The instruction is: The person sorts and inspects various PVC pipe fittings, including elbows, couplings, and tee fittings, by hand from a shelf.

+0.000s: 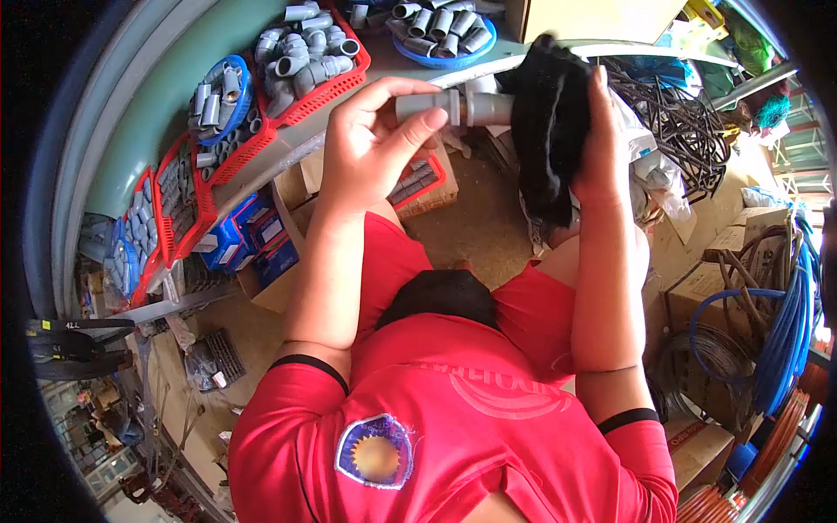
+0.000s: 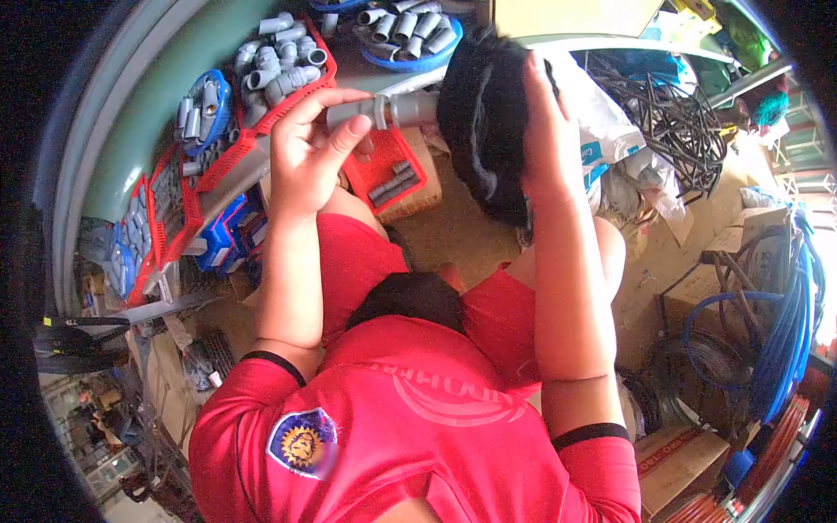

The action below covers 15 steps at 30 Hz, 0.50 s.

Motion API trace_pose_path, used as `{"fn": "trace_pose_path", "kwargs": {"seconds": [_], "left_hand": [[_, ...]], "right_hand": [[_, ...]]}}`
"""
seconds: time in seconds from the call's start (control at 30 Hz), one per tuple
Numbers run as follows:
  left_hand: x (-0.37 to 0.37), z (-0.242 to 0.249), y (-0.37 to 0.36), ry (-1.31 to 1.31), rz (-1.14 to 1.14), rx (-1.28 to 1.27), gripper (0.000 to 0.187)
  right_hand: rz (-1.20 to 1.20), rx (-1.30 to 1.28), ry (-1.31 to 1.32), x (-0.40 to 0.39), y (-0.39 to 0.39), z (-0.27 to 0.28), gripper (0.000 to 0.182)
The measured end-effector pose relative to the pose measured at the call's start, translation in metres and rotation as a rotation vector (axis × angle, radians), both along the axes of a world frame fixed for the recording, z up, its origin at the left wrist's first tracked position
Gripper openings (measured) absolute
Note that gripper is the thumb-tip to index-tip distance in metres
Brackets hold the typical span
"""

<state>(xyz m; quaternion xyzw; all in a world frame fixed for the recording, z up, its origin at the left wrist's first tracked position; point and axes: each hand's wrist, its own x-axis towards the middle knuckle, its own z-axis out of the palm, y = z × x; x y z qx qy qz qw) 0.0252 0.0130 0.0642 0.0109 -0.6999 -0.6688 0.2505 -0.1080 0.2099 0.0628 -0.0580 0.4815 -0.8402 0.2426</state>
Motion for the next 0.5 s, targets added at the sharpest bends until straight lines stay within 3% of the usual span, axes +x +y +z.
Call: {"fn": "trace_pose_path", "kwargs": {"seconds": [0.17, 0.2, 0.3, 0.37, 0.43, 0.47, 0.5], "left_hand": [[-0.007, -0.009, -0.001, 0.137, 0.096, 0.236, 0.026], [-0.008, -0.01, -0.002, 0.127, 0.12, 0.295, 0.025], [-0.009, -0.013, 0.0, 0.136, 0.056, 0.615, 0.023], [-0.012, -0.014, 0.008, 0.093, 0.006, 0.704, 0.021], [-0.015, -0.019, 0.015, 0.112, -0.072, 0.738, 0.023], [-0.016, -0.018, 0.019, 0.107, -0.073, 0.699, 0.023], [-0.018, -0.017, 0.023, 0.102, -0.074, 0.66, 0.024]], "right_hand": [[0.222, -0.395, -0.162, -0.002, 0.012, 0.007, 0.06], [0.293, -0.389, -0.247, 0.001, 0.013, 0.011, 0.057], [0.291, -0.038, -0.278, 0.007, 0.015, 0.011, 0.051], [0.401, -0.047, 0.221, 0.009, 0.006, 0.009, 0.041], [0.467, 0.031, 0.435, 0.011, 0.0, 0.012, 0.058], [0.572, -0.031, 0.307, 0.017, 0.007, 0.018, 0.082], [0.678, -0.056, 0.288, 0.018, 0.007, 0.019, 0.091]]}}
